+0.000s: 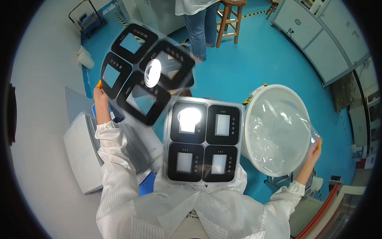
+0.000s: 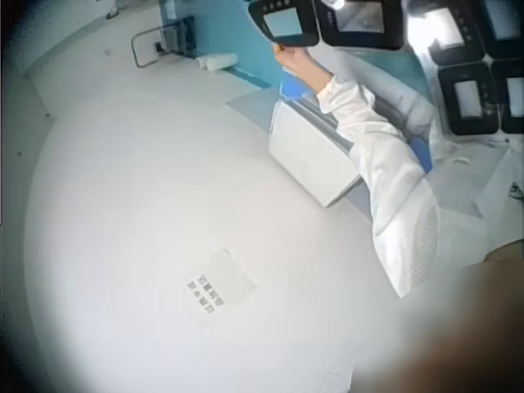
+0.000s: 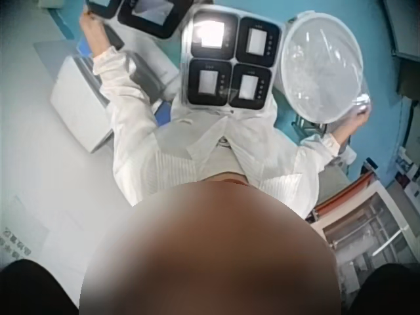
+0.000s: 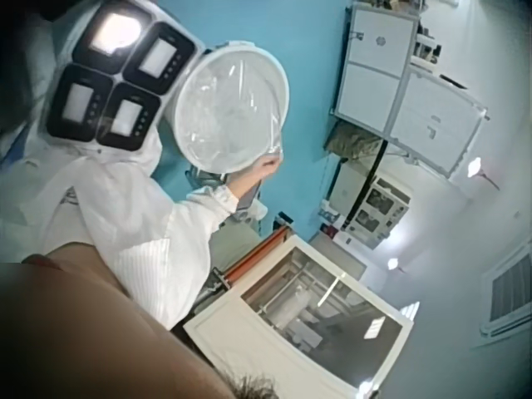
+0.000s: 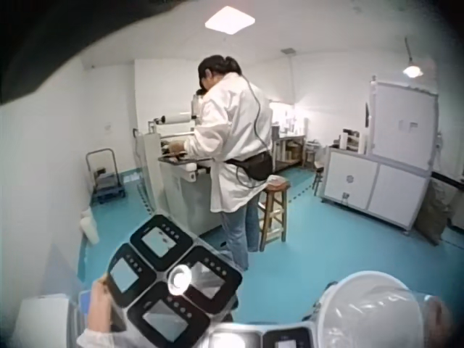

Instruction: Inspecting electronic interface panels and removing protective film layers.

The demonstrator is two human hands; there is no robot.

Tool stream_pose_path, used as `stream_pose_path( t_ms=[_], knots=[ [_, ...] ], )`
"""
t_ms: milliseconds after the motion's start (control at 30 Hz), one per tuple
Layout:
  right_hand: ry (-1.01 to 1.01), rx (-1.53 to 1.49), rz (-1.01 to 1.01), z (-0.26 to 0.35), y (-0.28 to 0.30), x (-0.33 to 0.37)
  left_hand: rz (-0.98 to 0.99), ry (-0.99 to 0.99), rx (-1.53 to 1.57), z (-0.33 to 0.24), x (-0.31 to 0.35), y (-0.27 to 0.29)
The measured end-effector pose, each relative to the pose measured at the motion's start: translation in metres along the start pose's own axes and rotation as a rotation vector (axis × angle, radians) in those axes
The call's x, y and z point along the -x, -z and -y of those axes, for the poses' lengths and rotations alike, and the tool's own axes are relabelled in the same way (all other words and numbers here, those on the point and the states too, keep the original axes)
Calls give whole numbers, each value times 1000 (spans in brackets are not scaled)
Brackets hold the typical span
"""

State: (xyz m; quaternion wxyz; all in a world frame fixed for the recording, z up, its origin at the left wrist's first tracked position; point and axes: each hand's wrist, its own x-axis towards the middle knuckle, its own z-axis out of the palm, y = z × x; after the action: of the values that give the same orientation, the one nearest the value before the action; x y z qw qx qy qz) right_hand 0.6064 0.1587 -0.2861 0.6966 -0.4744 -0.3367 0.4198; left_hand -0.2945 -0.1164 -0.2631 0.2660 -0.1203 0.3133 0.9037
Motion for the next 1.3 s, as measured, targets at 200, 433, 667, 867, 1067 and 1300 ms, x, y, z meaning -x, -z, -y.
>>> stream_pose_path(
  t_ms=[200,433,667,867,1067,1300],
  knots=[
    [646,1195,-427,-28,4,31,244,184,434,19,-19,17],
    [-295,1165,881,-178,24,108,-51,-25,399,105,-11,-6],
    [-519,882,865,-134,-32,125,-120,23,425,124,-14,28],
    [-438,889,718,-156,-6,115,-152,-11,362,131,-5,28],
    [-409,674,418,-118,-17,82,-126,-155,-10,124,15,37],
    [-135,696,482,-47,-105,103,-108,-587,-872,129,40,52]
  ],
)
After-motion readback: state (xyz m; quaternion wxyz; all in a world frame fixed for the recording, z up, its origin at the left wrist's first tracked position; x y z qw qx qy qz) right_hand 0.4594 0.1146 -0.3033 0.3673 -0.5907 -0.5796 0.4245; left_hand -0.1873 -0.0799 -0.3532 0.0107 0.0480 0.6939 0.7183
